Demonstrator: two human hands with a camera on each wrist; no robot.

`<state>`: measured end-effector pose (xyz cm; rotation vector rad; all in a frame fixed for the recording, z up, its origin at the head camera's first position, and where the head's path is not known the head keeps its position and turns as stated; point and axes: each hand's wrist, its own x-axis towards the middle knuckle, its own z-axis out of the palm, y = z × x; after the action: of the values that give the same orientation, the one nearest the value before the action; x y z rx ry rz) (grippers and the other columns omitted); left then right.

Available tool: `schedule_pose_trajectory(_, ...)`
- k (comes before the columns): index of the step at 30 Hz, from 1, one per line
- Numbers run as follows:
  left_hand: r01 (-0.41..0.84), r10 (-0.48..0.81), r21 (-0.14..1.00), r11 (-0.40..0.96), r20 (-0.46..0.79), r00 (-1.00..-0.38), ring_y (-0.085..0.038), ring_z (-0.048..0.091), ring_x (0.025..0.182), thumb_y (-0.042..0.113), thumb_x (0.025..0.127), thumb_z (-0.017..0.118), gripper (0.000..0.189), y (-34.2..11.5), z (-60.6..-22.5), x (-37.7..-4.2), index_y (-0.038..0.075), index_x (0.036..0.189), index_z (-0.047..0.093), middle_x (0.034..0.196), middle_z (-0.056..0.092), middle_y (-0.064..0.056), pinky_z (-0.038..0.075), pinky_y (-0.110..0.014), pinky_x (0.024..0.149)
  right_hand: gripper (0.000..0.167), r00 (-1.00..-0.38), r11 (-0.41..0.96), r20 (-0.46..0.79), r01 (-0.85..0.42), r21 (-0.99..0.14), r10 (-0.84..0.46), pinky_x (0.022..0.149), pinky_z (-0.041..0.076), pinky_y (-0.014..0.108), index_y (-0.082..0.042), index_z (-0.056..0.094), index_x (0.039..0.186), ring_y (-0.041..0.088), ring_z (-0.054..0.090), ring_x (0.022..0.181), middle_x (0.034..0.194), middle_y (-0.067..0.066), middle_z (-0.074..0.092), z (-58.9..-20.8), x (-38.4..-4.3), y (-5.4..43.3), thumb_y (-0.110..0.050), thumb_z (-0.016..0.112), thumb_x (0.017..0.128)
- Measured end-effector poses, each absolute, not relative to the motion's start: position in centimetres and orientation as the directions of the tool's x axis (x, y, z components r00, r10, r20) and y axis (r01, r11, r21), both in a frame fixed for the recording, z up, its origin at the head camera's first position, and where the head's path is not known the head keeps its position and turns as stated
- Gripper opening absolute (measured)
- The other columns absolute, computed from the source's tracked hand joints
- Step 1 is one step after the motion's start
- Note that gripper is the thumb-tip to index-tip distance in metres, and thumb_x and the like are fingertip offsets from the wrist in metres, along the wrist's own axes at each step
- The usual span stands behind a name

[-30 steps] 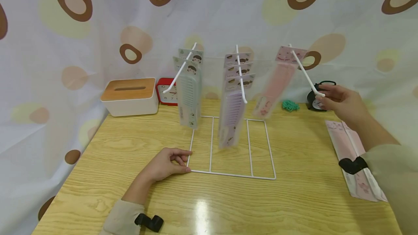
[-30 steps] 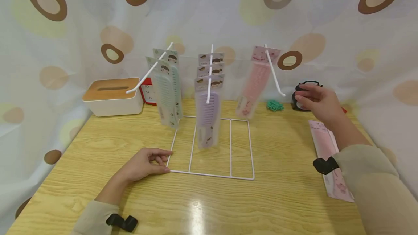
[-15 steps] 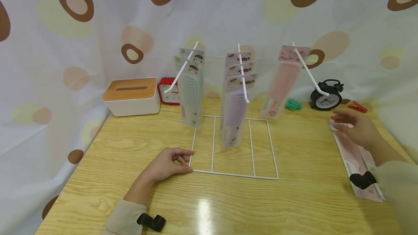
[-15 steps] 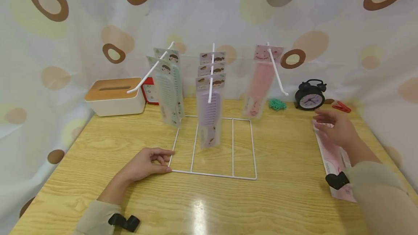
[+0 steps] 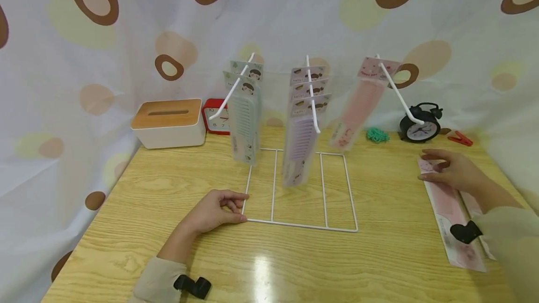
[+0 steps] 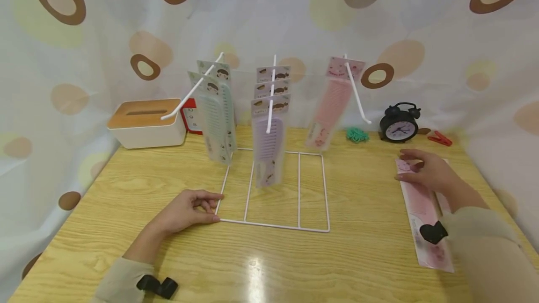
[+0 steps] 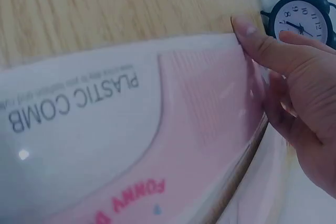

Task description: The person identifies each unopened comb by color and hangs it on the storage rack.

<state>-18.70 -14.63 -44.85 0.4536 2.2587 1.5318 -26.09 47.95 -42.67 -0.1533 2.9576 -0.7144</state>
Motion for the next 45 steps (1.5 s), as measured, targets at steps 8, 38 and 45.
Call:
schedule_pose_trajectory(8,0.054,0.461,0.931,0.361,-0.127,-0.878,-0.017,0.065,0.085,0.013,0.08,0.085,0.053,-14.7,-44.7,-19.1,0.005,0.129,0.067,0.098,0.065,-0.009,0.054,-0.023,0.077,0.072,-0.992,0.853,-0.03,-0.093,-0.514,-0.126,0.071,0.042,0.013,-0.003,0.054,0.14,0.014,0.058,0.1,0.122,0.022,0.065,-43.0,-25.8,46.0,-0.039,0.081,0.084)
schedule_pose_trajectory(38,0.046,0.482,0.945,0.324,-0.123,-0.867,-0.011,0.064,0.083,0.014,0.081,0.084,0.054,-14.6,-45.2,-18.8,0.002,0.13,0.065,0.099,0.065,-0.008,0.054,-0.021,0.074,0.031,-0.847,-0.153,0.528,-0.515,-0.844,-0.061,0.079,0.058,0.021,0.016,0.064,0.112,0.017,0.075,0.089,0.097,0.012,0.077,-31.1,-14.7,37.0,0.029,0.054,0.085)
schedule_pose_trajectory(45,0.043,0.477,0.946,0.322,-0.123,-0.87,-0.012,0.063,0.082,0.013,0.081,0.084,0.054,-14.6,-45.1,-18.8,0.002,0.13,0.065,0.098,0.064,-0.008,0.053,-0.021,0.074,0.024,-0.745,-0.228,0.656,-0.623,-0.748,-0.118,0.079,0.059,0.026,0.026,0.06,0.103,0.024,0.076,0.087,0.098,0.021,0.075,-27.2,-13.3,32.3,0.032,0.057,0.08)
